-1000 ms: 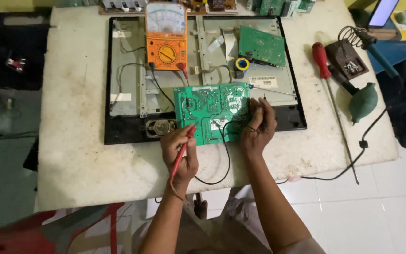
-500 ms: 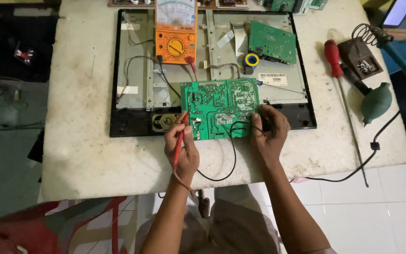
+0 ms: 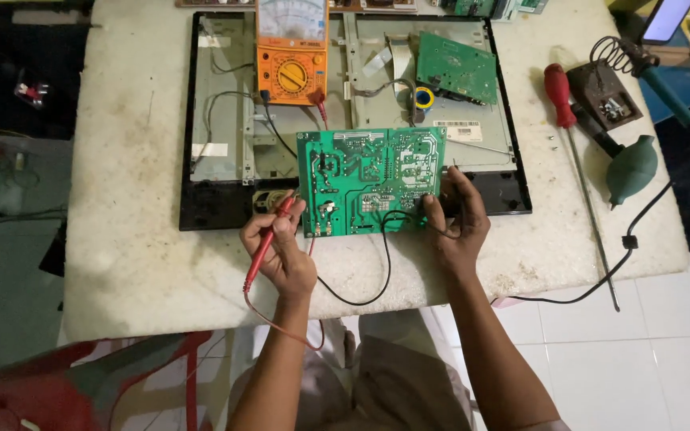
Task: The person holds a green circuit board over a disassembled device chassis and uses multimeter probes to test various points on the board. They then use a soldering iron to work on specific components on the circuit board.
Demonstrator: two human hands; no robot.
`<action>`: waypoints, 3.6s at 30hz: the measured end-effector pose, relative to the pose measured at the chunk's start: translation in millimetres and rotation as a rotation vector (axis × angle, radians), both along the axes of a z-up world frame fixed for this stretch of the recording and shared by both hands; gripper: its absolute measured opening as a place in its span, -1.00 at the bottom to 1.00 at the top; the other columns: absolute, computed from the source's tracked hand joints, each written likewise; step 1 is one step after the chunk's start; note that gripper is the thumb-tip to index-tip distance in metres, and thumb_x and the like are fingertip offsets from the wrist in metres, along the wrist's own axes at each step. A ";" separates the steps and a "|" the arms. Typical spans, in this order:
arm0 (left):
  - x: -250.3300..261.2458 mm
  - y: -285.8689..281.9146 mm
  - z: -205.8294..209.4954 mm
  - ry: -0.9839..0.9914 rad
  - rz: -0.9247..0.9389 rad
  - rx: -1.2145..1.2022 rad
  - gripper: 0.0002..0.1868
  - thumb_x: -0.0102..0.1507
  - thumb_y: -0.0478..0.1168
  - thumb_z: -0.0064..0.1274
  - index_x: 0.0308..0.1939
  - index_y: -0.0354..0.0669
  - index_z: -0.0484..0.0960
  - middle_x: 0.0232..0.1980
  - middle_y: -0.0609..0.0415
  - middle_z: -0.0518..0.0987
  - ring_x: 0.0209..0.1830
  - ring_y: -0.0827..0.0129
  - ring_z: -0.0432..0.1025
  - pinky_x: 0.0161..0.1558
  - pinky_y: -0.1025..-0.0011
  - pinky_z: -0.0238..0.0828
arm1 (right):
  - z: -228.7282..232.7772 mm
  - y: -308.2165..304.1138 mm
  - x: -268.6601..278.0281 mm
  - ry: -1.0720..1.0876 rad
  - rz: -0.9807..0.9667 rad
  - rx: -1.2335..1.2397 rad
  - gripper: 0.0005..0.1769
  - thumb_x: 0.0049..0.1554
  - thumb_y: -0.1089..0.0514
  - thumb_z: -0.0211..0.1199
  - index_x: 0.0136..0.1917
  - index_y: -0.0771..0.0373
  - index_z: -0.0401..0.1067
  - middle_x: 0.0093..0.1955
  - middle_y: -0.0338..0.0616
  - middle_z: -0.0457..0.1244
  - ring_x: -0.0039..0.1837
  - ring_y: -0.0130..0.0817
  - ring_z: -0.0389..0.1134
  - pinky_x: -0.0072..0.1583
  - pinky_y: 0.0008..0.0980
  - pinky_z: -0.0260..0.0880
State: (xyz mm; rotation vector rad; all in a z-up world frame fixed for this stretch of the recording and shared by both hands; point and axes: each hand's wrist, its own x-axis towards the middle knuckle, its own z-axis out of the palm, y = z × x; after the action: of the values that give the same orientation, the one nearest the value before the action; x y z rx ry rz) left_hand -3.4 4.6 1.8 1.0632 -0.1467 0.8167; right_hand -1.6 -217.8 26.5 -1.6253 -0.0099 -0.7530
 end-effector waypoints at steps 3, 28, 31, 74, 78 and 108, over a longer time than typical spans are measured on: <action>-0.8 -0.4 -2.2 0.010 0.009 -0.002 -0.83 0.50 -0.28 -0.22 0.10 -0.21 0.16 0.24 -0.44 0.49 0.14 0.06 0.56 0.26 0.18 0.54 | 6.1 8.6 -2.5 0.017 -0.032 0.059 -0.45 0.17 0.32 0.44 0.41 0.32 0.40 0.13 -0.11 0.41 0.15 -0.51 0.39 0.26 -0.33 0.43; -1.3 -0.4 17.5 0.068 0.054 0.224 -0.85 0.55 -0.31 -0.13 0.05 -0.28 0.21 0.07 -0.46 0.45 0.09 -0.07 0.47 0.05 0.27 0.55 | 4.1 3.5 -1.5 0.007 -0.290 -0.441 -0.67 0.19 0.03 0.32 0.21 0.08 0.52 0.13 -0.22 0.42 0.16 -0.23 0.41 0.29 -0.25 0.30; -3.8 -2.1 23.1 0.105 0.144 0.241 -0.76 0.60 -0.25 -0.11 0.03 -0.35 0.19 -0.12 -0.46 0.48 0.12 -0.13 0.51 0.20 0.16 0.51 | 2.7 4.6 -2.6 0.010 -0.189 -0.347 -0.66 0.24 -0.01 0.29 0.28 0.02 0.52 0.07 -0.24 0.36 0.14 -0.35 0.28 0.20 -0.30 0.17; -7.5 -4.6 21.9 0.250 0.112 0.141 -0.85 0.48 -0.30 -0.13 0.07 -0.32 0.35 0.33 -0.39 0.43 0.41 0.00 0.38 0.45 0.19 0.41 | -41.0 -476.0 109.1 -0.079 -0.192 0.835 -0.90 0.22 0.07 0.32 -0.04 0.10 0.55 -0.15 -0.33 0.27 -0.14 -0.54 0.27 -0.03 -0.56 0.11; -8.0 -3.0 25.1 0.236 0.093 0.183 -0.86 0.48 -0.33 -0.15 0.09 -0.32 0.37 0.34 -0.32 0.43 0.44 0.04 0.37 0.47 0.23 0.42 | 63.6 -274.4 36.1 -0.080 -0.391 0.974 -0.81 0.09 0.07 0.42 -0.04 0.16 0.62 -0.26 -0.36 0.30 -0.13 -0.47 0.45 -0.13 -0.53 0.33; -20.6 41.3 74.8 0.621 0.115 1.070 -0.52 0.37 0.03 0.14 0.22 -0.24 0.64 -0.15 -0.18 0.67 -0.28 -0.01 0.55 -0.20 0.04 0.55 | 32.6 -7.6 -33.0 -0.096 0.145 -0.365 -0.70 0.10 0.35 0.47 -0.01 0.39 0.37 0.06 0.21 0.33 0.15 0.16 0.48 0.17 0.00 0.50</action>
State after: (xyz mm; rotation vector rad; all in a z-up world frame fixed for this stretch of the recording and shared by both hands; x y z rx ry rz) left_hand -23.9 45.9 76.5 2.3039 0.0227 0.4377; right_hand -34.7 -225.4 59.1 -1.9070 -0.3482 -0.7459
